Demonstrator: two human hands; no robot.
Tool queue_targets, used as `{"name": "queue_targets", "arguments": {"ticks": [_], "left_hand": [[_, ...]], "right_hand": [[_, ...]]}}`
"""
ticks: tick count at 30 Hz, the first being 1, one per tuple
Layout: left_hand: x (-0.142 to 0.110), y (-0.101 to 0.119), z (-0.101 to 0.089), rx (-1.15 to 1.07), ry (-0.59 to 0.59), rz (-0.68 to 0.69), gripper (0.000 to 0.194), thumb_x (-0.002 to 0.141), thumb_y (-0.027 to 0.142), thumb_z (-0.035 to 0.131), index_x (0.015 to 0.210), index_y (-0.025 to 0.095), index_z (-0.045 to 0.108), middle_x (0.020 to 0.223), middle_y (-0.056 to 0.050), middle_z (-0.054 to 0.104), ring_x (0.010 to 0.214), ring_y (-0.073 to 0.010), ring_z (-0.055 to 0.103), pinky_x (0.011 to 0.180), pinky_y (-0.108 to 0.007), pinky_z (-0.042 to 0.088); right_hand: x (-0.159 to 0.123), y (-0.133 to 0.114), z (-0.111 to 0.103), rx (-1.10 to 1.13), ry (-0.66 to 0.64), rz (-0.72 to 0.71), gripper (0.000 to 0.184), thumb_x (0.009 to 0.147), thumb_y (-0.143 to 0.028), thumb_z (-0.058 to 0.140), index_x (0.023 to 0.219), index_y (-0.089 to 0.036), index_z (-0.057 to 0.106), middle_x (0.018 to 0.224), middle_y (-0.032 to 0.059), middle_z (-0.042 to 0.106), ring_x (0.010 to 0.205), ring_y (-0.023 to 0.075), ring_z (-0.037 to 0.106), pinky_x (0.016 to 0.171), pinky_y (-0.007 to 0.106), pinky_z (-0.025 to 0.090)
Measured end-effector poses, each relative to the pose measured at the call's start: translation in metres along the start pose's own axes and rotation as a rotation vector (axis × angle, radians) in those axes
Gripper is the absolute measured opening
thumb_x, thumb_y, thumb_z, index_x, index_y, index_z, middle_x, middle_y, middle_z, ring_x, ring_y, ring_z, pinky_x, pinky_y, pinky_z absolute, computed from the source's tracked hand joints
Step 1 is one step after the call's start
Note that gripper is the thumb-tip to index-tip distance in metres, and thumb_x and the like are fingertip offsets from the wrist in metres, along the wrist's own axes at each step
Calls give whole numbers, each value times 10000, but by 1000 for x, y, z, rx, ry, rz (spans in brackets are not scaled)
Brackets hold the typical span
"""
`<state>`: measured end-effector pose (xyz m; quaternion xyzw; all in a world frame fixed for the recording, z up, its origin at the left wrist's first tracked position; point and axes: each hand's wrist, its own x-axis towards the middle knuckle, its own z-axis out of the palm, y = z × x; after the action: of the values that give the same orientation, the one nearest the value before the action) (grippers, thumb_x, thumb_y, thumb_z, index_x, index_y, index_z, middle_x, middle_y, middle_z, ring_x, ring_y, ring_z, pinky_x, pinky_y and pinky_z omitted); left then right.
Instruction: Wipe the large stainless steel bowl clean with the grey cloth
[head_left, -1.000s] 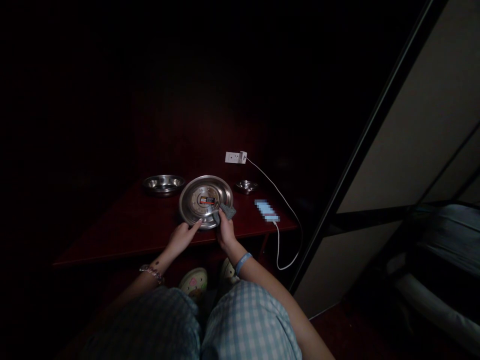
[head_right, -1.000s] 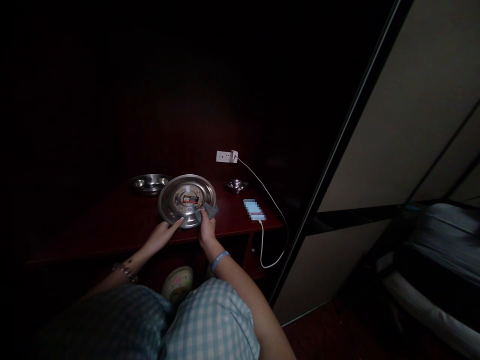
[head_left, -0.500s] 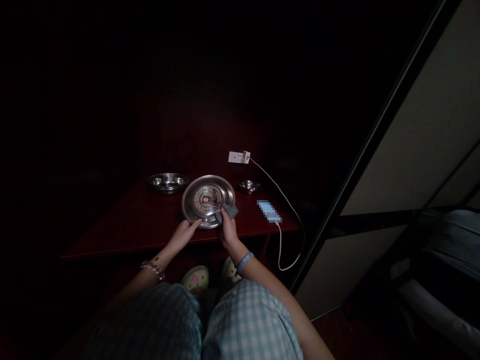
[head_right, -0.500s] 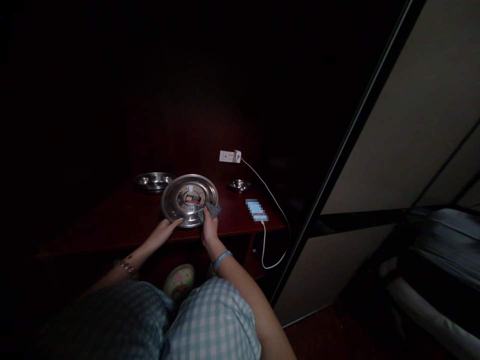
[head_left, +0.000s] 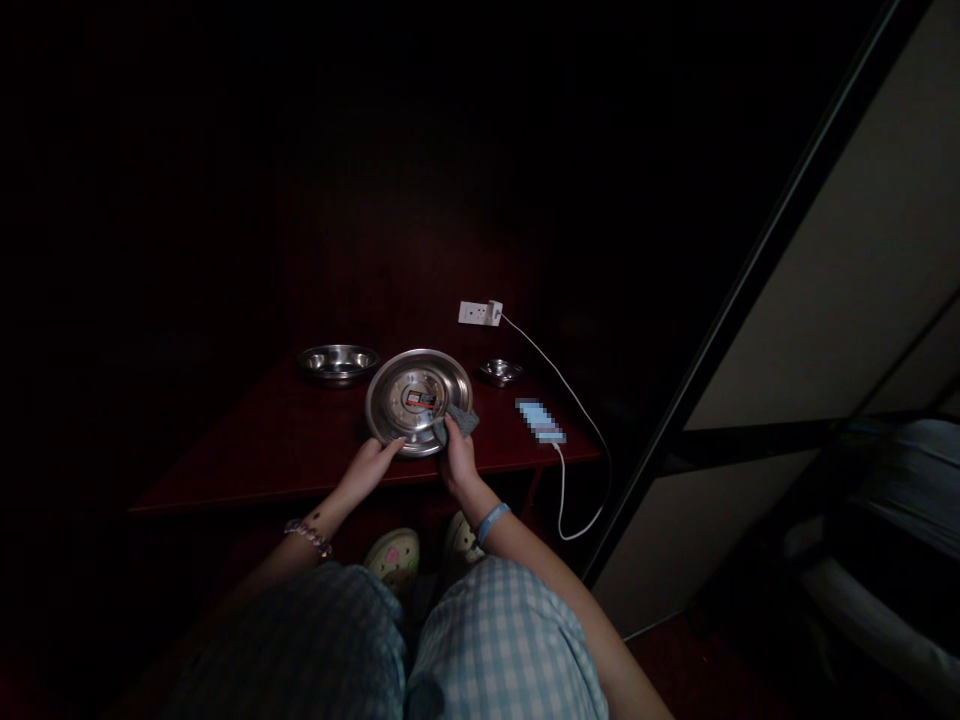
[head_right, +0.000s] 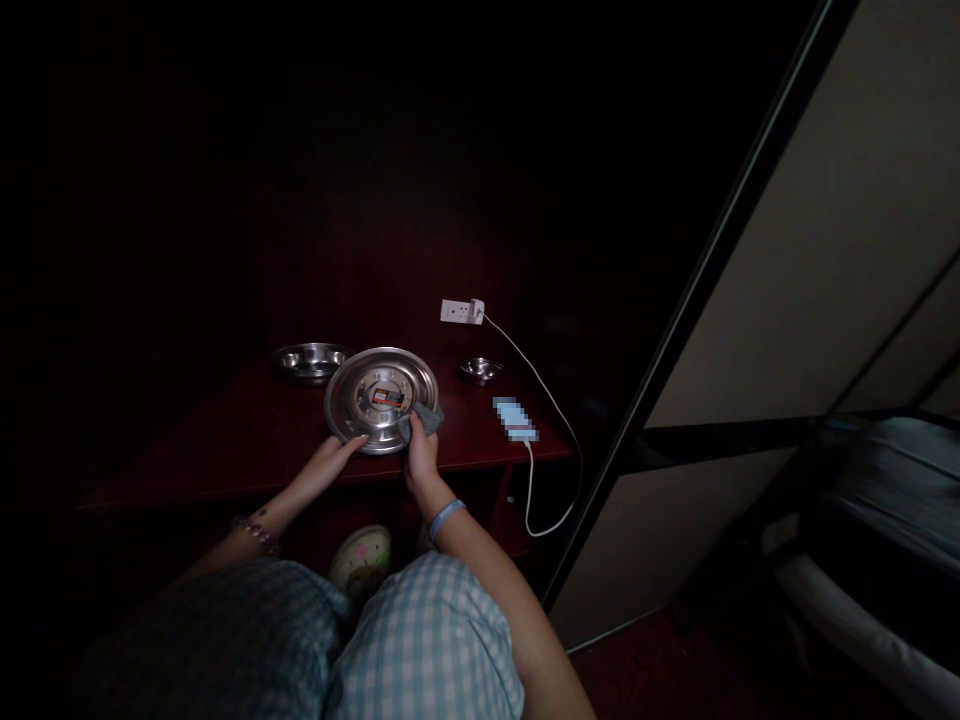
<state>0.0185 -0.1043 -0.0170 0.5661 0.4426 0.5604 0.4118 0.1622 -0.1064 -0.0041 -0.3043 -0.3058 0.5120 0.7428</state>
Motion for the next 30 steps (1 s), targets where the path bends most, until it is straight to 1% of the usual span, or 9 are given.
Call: {"name": "queue_targets", "arguments": {"ticks": [3,7,11,15,17,19,24,30], "left_hand": [[-1,1,-1,3,-12,10,573,639,573,666,968,112,753,1119,-154,750,1167,-345,630,1044,-434,430],[-1,0,-1,27,-16,-2,542,652,561,661,944,116,760,1084,-141,762,1163,-344,634,1039,-422,434],[-1,0,-1,33,-6,-5,523,664,544,657,958,123,757,1103,-132,759,1158,-337,639,1035,-419,436],[-3,4,-1,36,-12,-23,459,677,502,674,944,138,756,1047,-119,774,1168,-335,632,1030,-412,437],[-3,6,-1,48,9,-44,426,686,484,683,921,136,755,992,-127,780,1159,-342,635,1022,-416,440],[-4,8,0,63,27,-52,403,694,469,683,910,136,753,982,-136,779,1163,-344,633,1018,-413,441],[-6,8,-1,90,46,-51,416,697,450,687,982,150,737,1078,-137,763,1195,-325,621,1023,-392,438],[-3,0,-2,83,27,-56,476,692,486,676,1021,145,722,1169,-159,731,1222,-333,604,1057,-408,408]], "right_hand": [[1,1,-1,21,23,24,368,755,-302,708,1096,-167,685,1130,54,740,1062,173,681,1007,312,498],[5,5,-2,31,49,43,371,733,-313,724,1071,-165,685,1085,51,753,1036,179,690,984,315,513],[8,8,-3,9,54,29,362,724,-324,726,1049,-169,691,1053,49,761,1013,181,693,959,315,525],[9,9,-4,21,35,16,396,738,-323,718,1096,-158,682,1092,54,753,1041,180,685,984,319,506],[10,10,-5,24,41,25,395,746,-321,712,1107,-162,681,1084,46,754,1041,179,686,983,324,506],[10,10,-5,25,40,28,375,752,-316,709,1098,-172,684,1066,37,757,1032,177,689,974,325,512],[8,8,-3,33,25,30,360,759,-297,706,1096,-171,682,1092,35,750,1036,165,686,989,313,500],[4,4,0,56,33,45,372,749,-304,709,1090,-160,679,1079,44,755,1042,175,690,1001,315,494]]}}
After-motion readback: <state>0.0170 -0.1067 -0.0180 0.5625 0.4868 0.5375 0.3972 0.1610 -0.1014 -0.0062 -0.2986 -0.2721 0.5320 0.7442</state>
